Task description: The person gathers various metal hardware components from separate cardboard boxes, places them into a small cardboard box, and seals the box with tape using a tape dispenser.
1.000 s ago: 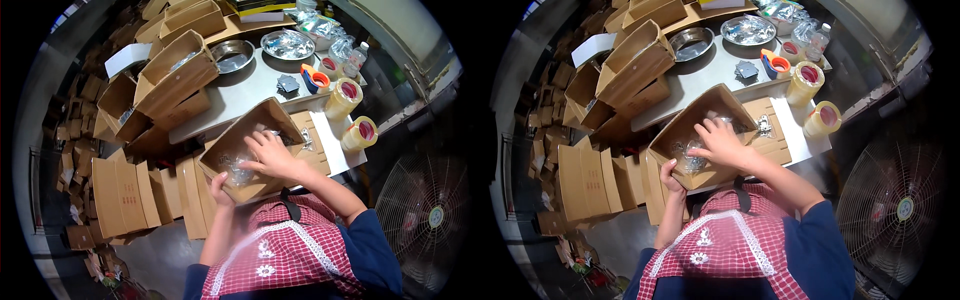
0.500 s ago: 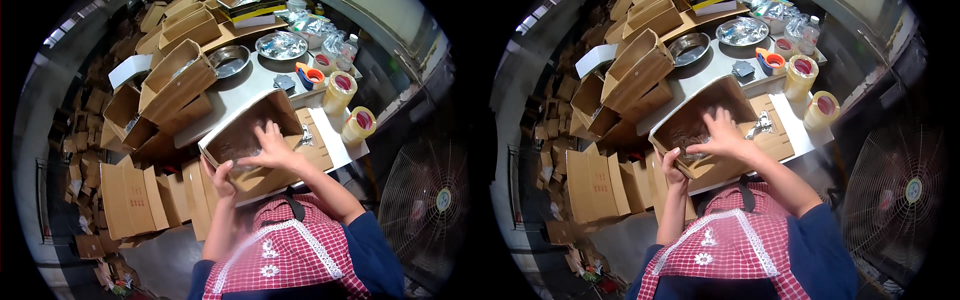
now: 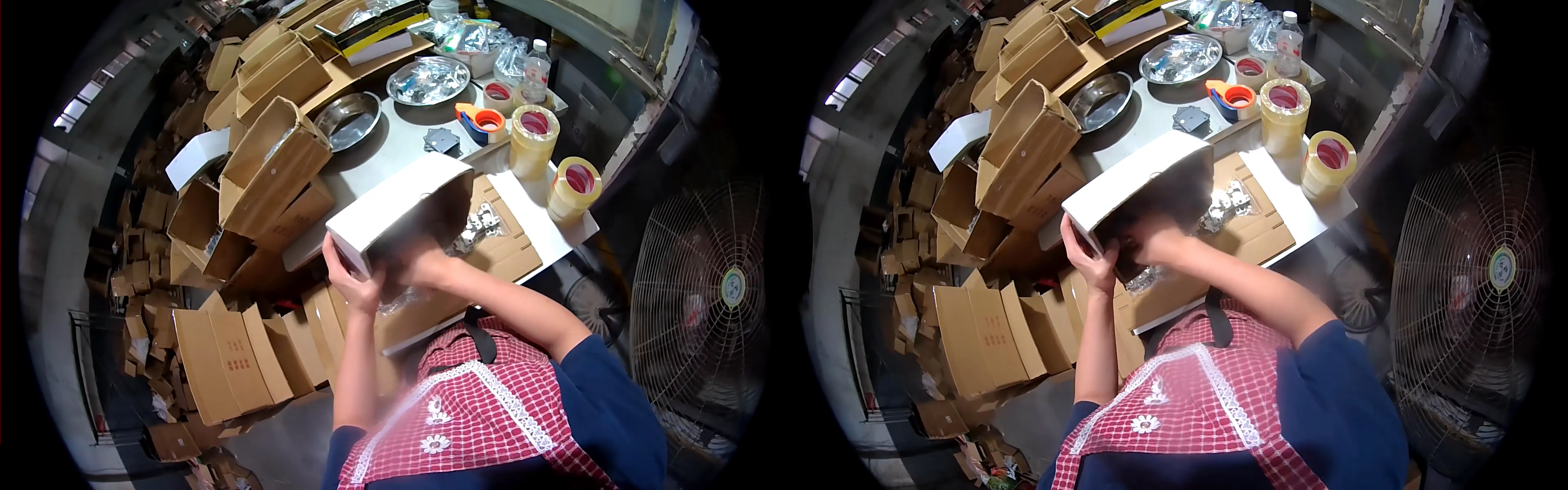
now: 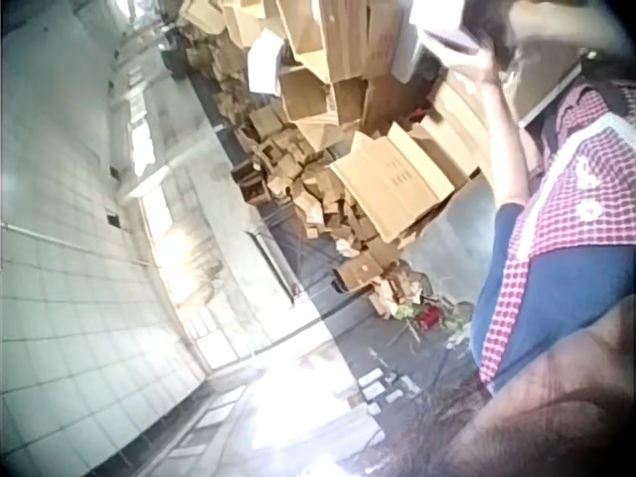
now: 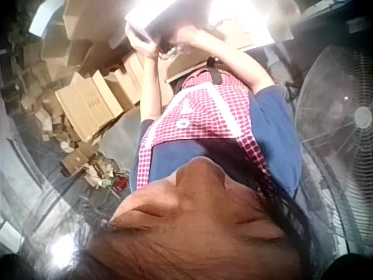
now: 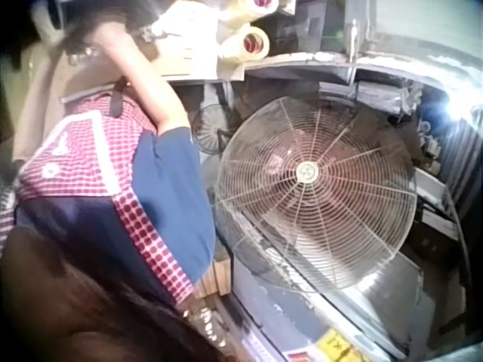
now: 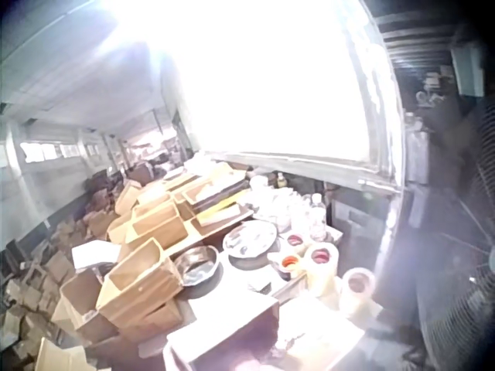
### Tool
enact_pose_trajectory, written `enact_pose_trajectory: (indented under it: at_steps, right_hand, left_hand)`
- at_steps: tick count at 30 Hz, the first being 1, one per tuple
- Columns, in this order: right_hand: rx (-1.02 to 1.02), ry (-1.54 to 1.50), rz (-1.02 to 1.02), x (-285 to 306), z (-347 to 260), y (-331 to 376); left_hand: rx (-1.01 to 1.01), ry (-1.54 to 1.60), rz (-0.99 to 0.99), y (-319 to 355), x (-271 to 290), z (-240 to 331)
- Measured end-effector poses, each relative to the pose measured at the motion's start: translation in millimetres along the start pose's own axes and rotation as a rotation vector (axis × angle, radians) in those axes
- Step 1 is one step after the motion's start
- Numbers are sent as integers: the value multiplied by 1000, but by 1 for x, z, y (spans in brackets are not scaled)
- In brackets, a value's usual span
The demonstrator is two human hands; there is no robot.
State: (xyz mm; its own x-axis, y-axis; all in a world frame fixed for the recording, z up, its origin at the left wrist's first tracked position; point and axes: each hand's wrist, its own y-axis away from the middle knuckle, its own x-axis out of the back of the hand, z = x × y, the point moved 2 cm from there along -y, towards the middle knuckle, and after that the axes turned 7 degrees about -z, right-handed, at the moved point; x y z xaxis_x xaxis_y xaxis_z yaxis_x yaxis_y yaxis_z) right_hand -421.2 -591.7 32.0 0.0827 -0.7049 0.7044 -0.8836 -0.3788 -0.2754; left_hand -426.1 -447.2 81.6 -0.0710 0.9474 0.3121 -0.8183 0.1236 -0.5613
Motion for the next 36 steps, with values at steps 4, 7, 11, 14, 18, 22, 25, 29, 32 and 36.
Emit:
enact_pose_trajectory:
  at_steps: [4,7,11,14,18,22,25,29,32,36]
  right_hand:
    - [-78,117,-20,7,43,14]
    - [-287,-82,-31,33,53,37]
    - [-320,64,-51,23,95,65]
    - [-319,78,-71,30,96,77]
    - [-344,123,-109,14,117,91]
    - [-301,74,-137,4,127,102]
    - [-287,-3,-147,-3,140,115]
    - [-226,-111,-48,-10,153,122]
    - [-306,-232,-139,-5,147,121]
    - [-227,-94,-51,-12,151,123]
  left_hand:
    - [-7,-147,-84,-5,11,-5]
    - [-98,-242,-74,-11,20,-10]
    - [-98,-206,-100,-22,22,-14]
    - [-65,-121,-131,-29,17,-17]
    - [-23,34,-99,-42,5,-35]
    - [324,586,-55,-60,-9,-63]
    - [831,867,35,-54,-21,-81]
    - [772,925,127,-71,-27,-64]
    - [628,1040,108,-112,8,-41]
    - [259,1001,233,-178,69,-7]
